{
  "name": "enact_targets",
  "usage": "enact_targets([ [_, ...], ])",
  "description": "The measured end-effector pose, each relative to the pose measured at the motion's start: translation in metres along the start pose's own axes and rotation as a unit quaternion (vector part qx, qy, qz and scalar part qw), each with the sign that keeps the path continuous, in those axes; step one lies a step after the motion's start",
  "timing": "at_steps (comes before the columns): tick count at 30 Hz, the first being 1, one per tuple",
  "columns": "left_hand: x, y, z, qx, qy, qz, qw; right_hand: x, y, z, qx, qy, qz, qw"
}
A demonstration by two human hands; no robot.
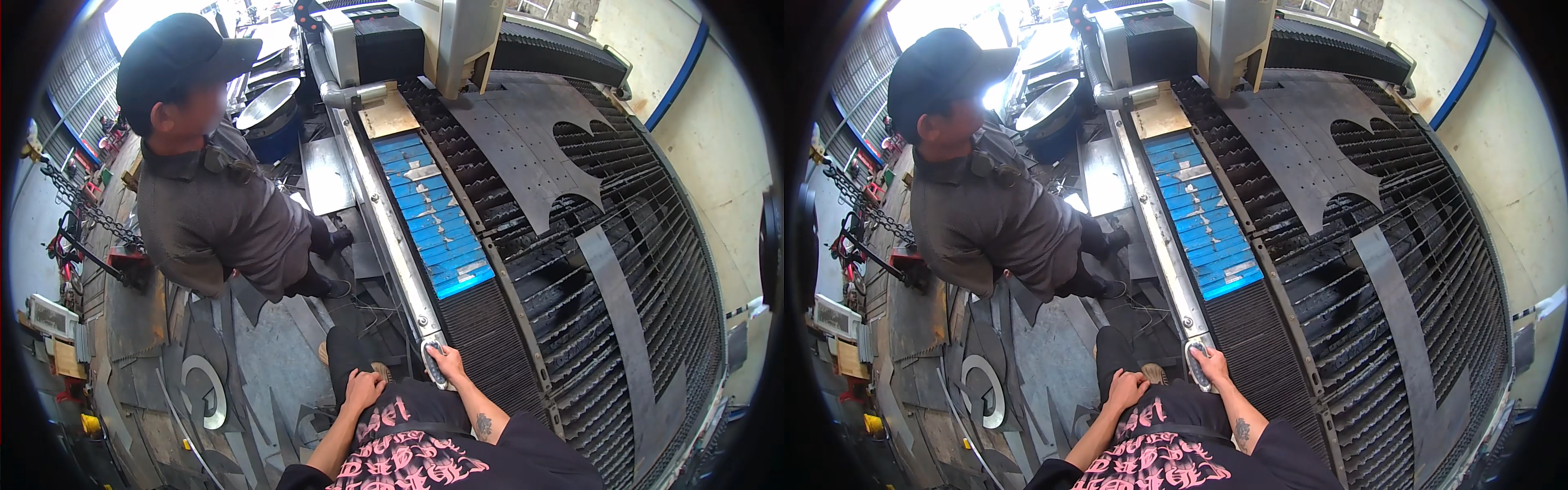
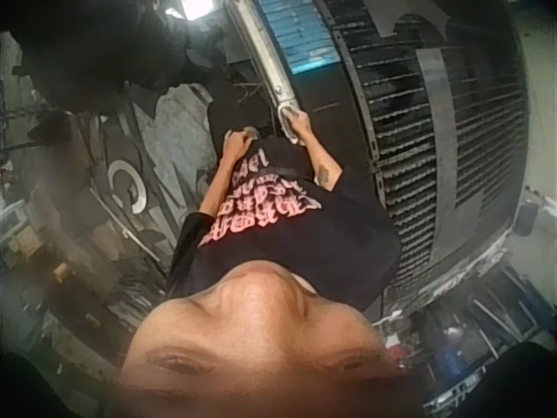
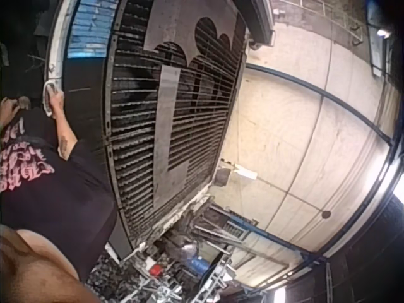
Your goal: The person presses buttons on a handheld remote control to operate a laser cutting machine, confers with a coworker holding the remote, and uses the remote to control the machine as it cuts metal sheets.
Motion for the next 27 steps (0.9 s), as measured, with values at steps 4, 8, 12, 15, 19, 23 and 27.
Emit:
enact_targets([
  [4,-0.004,0.000,0.006,0.012,-0.001,-0.004,1.000,-0.019,0.003,0.017,0.003,0.054,0.100,0.994],
  [8,-0.001,0.008,0.003,-0.012,-0.003,0.003,1.000,0.108,-0.019,-0.037,0.048,0.191,0.147,0.969],
  [12,-0.011,0.014,0.009,0.001,-0.009,-0.008,1.000,0.203,-0.017,-0.084,0.049,0.252,0.216,0.942],
  [15,-0.007,0.011,0.012,0.011,-0.006,0.003,1.000,0.229,-0.018,-0.093,0.035,0.307,0.217,0.926],
  [19,-0.003,0.010,0.010,0.008,0.006,-0.014,1.000,0.233,-0.032,-0.098,0.067,0.275,0.278,0.918],
  [23,-0.004,0.011,0.009,0.004,0.007,-0.018,1.000,0.214,-0.036,-0.093,0.056,0.253,0.286,0.923],
  [27,0.002,0.009,0.005,0.006,0.017,-0.020,1.000,0.189,-0.049,-0.082,0.070,0.207,0.276,0.936],
])
Point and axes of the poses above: each hand's wrist, its own z-axis towards the middle knuckle, its own y-axis out of the back of the hand, x = y × z, the point moved 8 cm from there along z, towards the middle knuckle, and after that the axes turned 5 degrees about z, right-handed, at the moved point
